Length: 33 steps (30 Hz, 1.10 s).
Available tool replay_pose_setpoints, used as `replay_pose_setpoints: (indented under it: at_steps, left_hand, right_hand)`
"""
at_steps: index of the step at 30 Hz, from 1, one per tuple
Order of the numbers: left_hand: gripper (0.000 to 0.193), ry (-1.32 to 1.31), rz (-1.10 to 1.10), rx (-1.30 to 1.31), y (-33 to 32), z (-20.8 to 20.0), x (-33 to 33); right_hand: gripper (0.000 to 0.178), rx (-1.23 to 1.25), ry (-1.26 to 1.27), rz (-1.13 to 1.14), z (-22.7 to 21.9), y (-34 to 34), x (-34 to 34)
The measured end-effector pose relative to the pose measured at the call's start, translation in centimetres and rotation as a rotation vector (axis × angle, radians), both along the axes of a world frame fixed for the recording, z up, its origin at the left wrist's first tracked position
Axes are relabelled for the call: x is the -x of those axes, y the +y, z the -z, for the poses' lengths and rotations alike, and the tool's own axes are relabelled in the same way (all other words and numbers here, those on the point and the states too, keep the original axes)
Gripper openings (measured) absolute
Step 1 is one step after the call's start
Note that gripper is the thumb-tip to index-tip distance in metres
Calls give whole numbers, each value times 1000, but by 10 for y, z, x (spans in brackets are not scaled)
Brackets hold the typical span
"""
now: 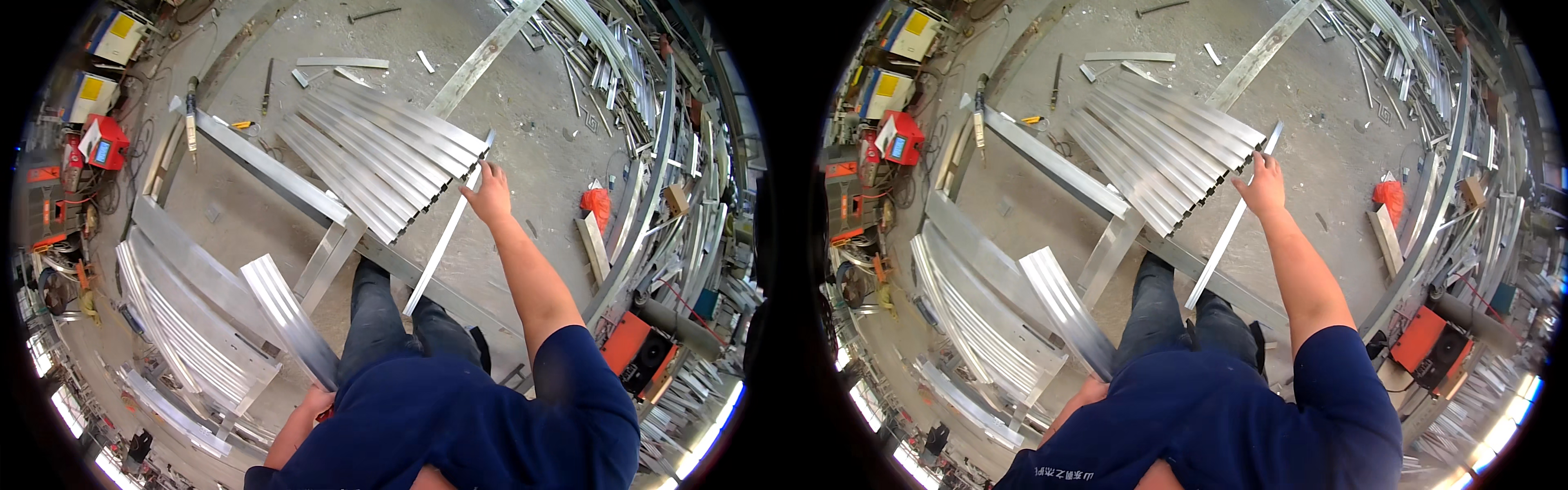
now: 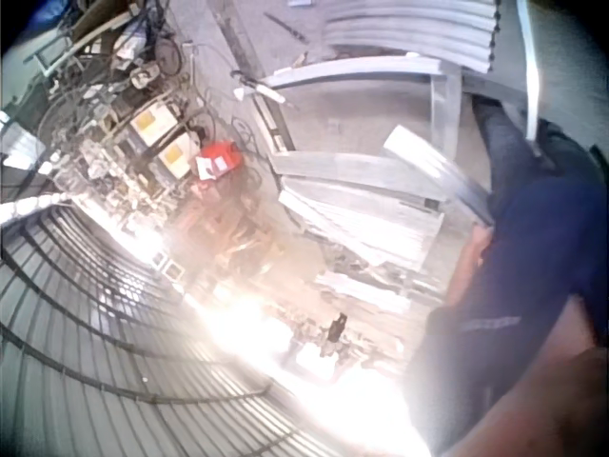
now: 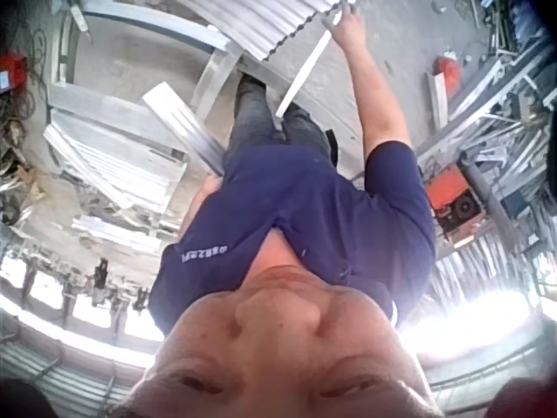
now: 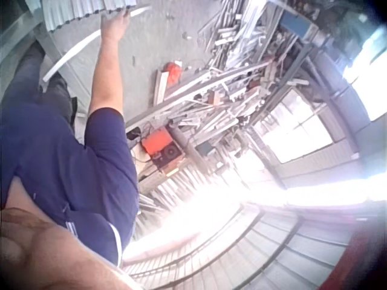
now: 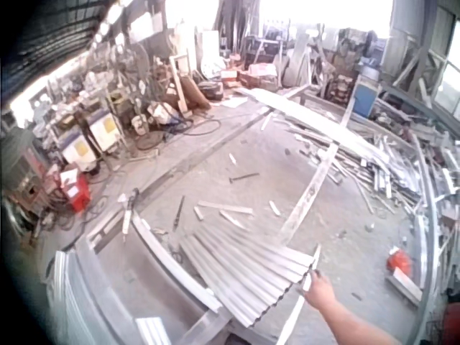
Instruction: The person measures and marks several long silver metal profiles using a tape measure and a marker. They walk through the workshop to gather materials, then repeatedly measure and mark the profiles on a workbench.
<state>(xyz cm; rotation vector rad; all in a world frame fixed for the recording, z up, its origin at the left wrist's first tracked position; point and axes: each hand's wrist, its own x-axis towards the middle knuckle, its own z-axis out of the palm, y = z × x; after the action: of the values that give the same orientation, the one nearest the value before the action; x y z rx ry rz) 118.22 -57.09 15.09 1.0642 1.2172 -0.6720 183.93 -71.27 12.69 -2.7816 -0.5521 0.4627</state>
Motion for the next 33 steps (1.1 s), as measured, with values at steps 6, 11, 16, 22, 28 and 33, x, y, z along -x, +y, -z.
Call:
replay_pose_setpoints:
  at_steps: [6, 11, 16, 22, 28, 33]
  left_hand:
    - [45, 187, 323, -3, 49, 3, -21]
    - [46, 190, 530, -28, 77, -12, -59]
    - [47, 315, 534, -3, 63, -1, -50]
    - [46, 172, 447, -39, 39, 7, -29]
    - [44, 212, 317, 4, 46, -30, -92]
    - [43, 152, 254, -38, 40, -19, -70]
  right_hand:
    - [97, 495, 45, -242, 15, 79, -42]
    - [91, 535, 116, -294, 33, 85, -59]
    - [75, 379, 171, -209, 45, 67, -61]
    - [72, 236, 229, -112, 77, 41, -73]
    - [71, 189, 218, -113, 90, 36, -85]
    - [73, 182, 225, -112, 90, 29, -86]
